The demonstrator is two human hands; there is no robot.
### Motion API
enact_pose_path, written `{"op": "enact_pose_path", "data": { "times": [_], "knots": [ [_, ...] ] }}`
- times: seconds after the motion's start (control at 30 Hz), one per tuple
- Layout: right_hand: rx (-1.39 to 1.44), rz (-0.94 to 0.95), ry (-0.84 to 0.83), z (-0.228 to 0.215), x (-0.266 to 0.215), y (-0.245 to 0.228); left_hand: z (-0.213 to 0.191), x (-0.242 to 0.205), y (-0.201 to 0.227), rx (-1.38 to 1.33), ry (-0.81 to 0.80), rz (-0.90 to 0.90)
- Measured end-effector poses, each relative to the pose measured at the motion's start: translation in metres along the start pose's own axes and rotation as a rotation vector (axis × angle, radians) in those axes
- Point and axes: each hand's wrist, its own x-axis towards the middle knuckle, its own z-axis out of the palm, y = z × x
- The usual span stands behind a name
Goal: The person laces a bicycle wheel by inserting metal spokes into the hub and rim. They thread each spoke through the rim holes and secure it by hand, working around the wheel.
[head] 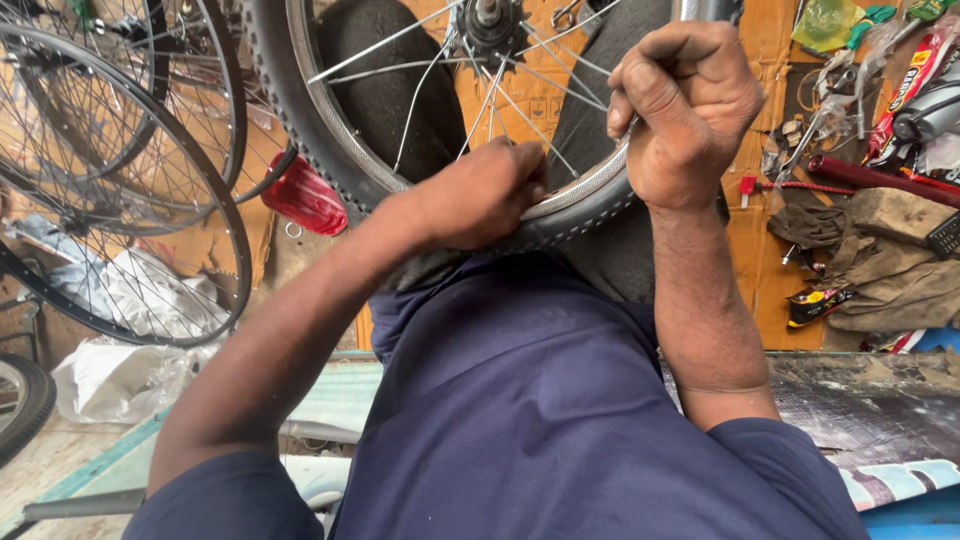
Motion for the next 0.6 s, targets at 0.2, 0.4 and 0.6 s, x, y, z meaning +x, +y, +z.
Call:
{"op": "enact_pose_path", "data": {
  "times": [0.2, 0.4, 0.6],
  "knots": [
    [-0.014, -0.014, -0.017, -0.001, 0.002, 0.002, 0.013, 0.000, 0.009, 0.218, 0.070, -0.131],
    [-0.060, -0.023, -0.016, -0.001, 0.000, 0.000, 0.019, 0.000, -0.002, 0.298, 0.112, 0.059],
    [-0.036, -0.014, 0.007, 0.001, -0.002, -0.003, 0.006, -0.002, -0.008, 0.075, 0.044, 0.045]
  ]
}}
